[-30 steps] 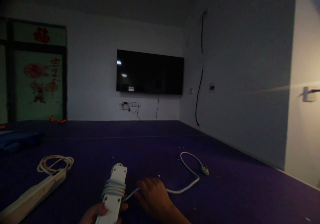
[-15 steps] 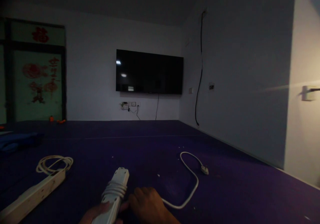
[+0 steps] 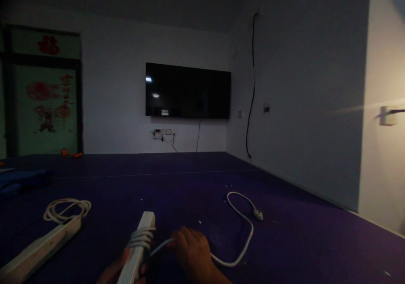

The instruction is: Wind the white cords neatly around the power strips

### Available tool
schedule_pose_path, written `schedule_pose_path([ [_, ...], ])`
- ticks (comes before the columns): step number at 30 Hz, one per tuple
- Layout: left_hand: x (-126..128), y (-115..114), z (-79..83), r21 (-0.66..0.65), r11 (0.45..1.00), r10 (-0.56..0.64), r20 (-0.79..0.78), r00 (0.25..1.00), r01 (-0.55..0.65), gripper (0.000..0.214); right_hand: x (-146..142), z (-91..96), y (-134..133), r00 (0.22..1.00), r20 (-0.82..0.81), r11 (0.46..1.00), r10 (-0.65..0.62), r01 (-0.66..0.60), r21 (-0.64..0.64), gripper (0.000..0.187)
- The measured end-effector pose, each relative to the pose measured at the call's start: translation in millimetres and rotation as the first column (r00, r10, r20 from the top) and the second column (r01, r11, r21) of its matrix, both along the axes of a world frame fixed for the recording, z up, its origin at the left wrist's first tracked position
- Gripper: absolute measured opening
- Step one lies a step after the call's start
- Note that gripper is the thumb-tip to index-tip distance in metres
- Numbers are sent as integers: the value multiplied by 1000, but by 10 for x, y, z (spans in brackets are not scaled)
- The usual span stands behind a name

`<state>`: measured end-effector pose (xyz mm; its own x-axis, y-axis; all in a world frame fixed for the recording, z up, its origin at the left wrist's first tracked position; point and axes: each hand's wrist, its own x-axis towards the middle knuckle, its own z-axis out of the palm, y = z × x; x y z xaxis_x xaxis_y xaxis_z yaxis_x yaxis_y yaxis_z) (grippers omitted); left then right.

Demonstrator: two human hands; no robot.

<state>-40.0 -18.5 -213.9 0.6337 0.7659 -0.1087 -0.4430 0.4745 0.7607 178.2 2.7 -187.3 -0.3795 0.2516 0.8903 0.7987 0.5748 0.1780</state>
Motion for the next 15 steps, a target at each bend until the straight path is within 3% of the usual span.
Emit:
schedule_pose_path([
  [6,-31,21,102,2,998,-56,6,998,56,50,33,-33,42,996,-89,997,9,-16,-74,31],
  [15,46,16,16,-92,993,69,-50,996,-74,38,88,34,31,913,-407,989,-20,-42,-142,30],
])
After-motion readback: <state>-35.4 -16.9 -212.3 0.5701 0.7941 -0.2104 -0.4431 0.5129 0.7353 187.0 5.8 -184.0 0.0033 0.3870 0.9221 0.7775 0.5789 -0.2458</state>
